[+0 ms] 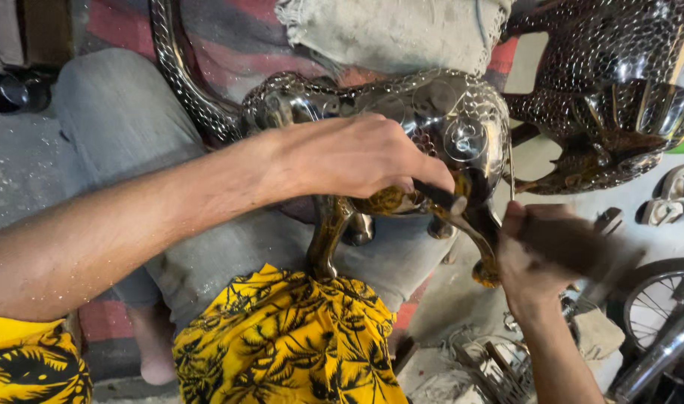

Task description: The person sits cross-legged on a rug holding a brass elephant figurine on their lap. They hold a chisel against the figurine's surface and strike it with a wooden mallet to carve decorative patterns, repositioning the chisel and rotating the figurine to engrave different areas.

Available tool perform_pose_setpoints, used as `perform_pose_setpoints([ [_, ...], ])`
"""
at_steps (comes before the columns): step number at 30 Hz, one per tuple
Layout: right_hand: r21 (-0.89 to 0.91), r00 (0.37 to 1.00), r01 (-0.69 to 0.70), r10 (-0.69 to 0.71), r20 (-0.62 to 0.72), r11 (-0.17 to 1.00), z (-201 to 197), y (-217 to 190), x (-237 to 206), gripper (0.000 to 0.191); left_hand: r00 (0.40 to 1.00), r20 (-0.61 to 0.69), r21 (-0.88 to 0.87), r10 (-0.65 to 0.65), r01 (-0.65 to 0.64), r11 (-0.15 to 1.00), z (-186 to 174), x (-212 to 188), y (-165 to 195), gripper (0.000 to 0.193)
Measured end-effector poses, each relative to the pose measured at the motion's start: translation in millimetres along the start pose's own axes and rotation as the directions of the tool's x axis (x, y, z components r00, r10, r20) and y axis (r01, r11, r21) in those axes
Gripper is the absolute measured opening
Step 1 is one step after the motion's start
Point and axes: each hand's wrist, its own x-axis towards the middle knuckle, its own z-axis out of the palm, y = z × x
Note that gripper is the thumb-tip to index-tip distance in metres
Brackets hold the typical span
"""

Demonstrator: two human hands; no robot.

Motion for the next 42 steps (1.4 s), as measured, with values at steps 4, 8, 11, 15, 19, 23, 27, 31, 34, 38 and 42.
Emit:
perform_pose_setpoints([
  [4, 0.008, 0.999, 0.014, -0.014, -0.030, 1.000, -1, 3, -6, 0.026, 1.000, 0.026, 0.067, 0.016, -0.018, 0.998, -4, 2, 4, 0.057],
  [8, -0.060, 0.999, -0.028, 0.030, 0.024, 0.998, 0, -6, 0, 0.019, 0.996, 0.045, 0.230, -0.071, 0.059, 0.971, -2, 7, 5, 0.032],
  [11, 0.056, 0.994, -0.047, 0.052, -0.091, 0.997, 2, -15, 3, 0.014, 0.998, 0.039, 0.076, -0.056, 0.053, 0.996, 0, 6, 6, 0.062],
  [15, -0.199, 0.992, -0.018, 0.043, 0.122, 0.980, -4, -23, 2, 0.025, 1.000, -0.013, 0.009, 0.015, -0.015, 1.000, -7, 4, 8, 0.061],
  [19, 0.056, 0.963, -0.244, 0.235, 0.131, 0.968, -16, -27, 4, 0.020, 0.983, -0.177, -0.055, 0.048, -0.059, 0.997, -17, 1, 6, 0.044],
  [23, 0.145, 0.850, -0.521, 0.496, 0.175, 0.841, -27, -33, 6, 0.014, 0.976, -0.199, -0.213, -0.094, 0.051, 0.976, -13, 0, 0, 0.042],
  [27, 0.607, 0.857, -0.485, 0.481, 0.185, 0.630, -26, -39, 0, 0.019, 0.979, -0.201, -0.170, 0.007, -0.042, 0.985, -12, 10, -10, 0.046],
  [31, 0.769, 0.842, -0.420, 0.523, 0.133, 0.482, -19, -46, -9, 0.026, 1.000, -0.020, -0.113, 0.022, -0.024, 0.993, -20, 21, -10, 0.046],
  [34, 0.612, 0.860, -0.437, 0.505, 0.069, 0.660, -18, -52, -10, 0.025, 0.987, 0.154, 0.010, -0.037, 0.036, 0.999, -25, 28, 0, 0.047],
  [38, 0.148, 0.969, -0.242, 0.247, -0.017, 0.959, -24, -58, -8, 0.026, 0.936, 0.349, -0.005, -0.052, 0.057, 0.998, -37, 40, 6, 0.064],
  [42, 0.143, 0.913, -0.376, 0.392, -0.114, 0.916, -23, -58, -15, 0.031, 0.903, 0.429, 0.020, -0.027, 0.020, 1.000, -39, 47, 10, 0.063],
])
